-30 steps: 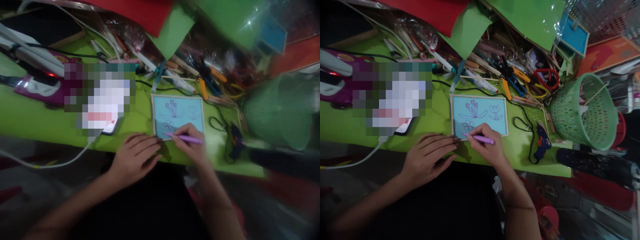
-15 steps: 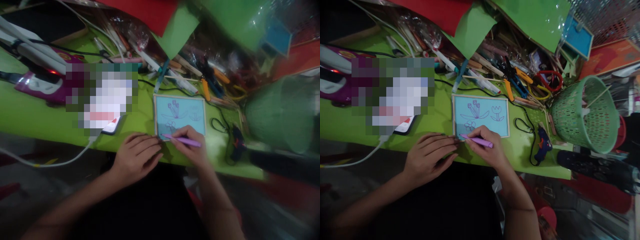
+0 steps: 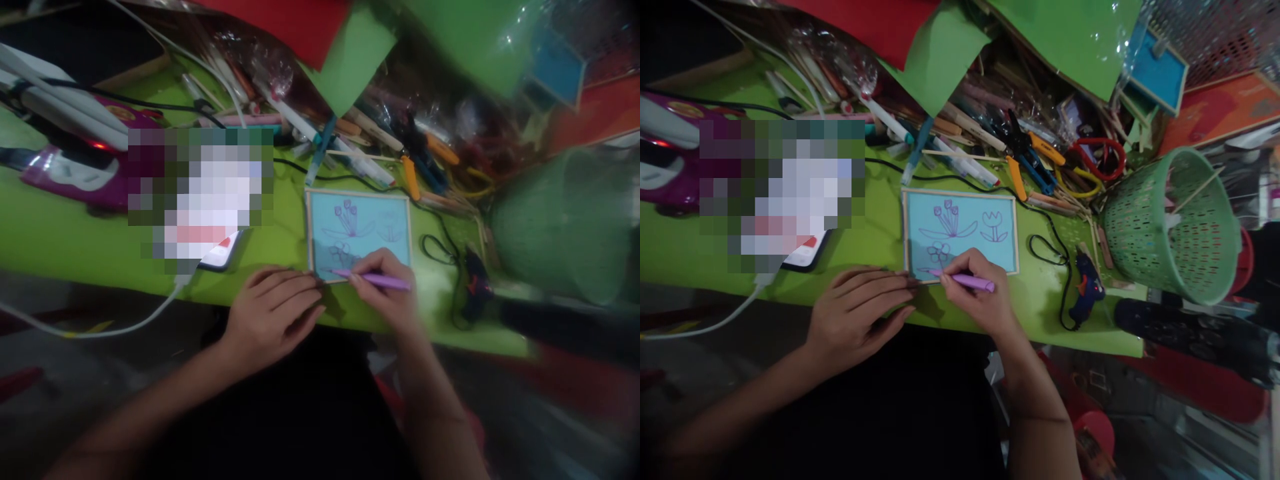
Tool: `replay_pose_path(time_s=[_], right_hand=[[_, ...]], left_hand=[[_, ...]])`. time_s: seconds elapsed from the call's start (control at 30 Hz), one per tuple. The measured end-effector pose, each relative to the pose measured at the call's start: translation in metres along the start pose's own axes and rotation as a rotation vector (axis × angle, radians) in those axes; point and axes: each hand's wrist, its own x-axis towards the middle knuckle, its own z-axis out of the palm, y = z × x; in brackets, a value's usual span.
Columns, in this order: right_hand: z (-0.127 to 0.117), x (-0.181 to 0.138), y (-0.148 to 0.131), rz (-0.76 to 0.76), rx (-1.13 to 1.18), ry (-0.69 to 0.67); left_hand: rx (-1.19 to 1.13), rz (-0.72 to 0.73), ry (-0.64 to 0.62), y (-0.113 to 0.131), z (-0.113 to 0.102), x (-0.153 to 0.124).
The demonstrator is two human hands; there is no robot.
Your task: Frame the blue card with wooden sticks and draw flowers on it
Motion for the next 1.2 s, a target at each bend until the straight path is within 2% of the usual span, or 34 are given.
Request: replay_pose_path(time_s=[0.4,1.0,1.2], right_hand=[[0.0000,-0.0012,0.0052,-0.003,0.008,0.048],[0.0044,0.0038,0.0014,0.015,-0.023,0.016],[0.0042,0.0043,0.0001,0.012,-0.035,-0.032]], left_hand=[[0.001,0.016,0.002,-0.0001,0.0002,0.0003],[0.003,0.008,0.019,-0.0006,0.0023,-0.0015],[0.020,0.017,0.013,-0.0005,0.0025,-0.0018]])
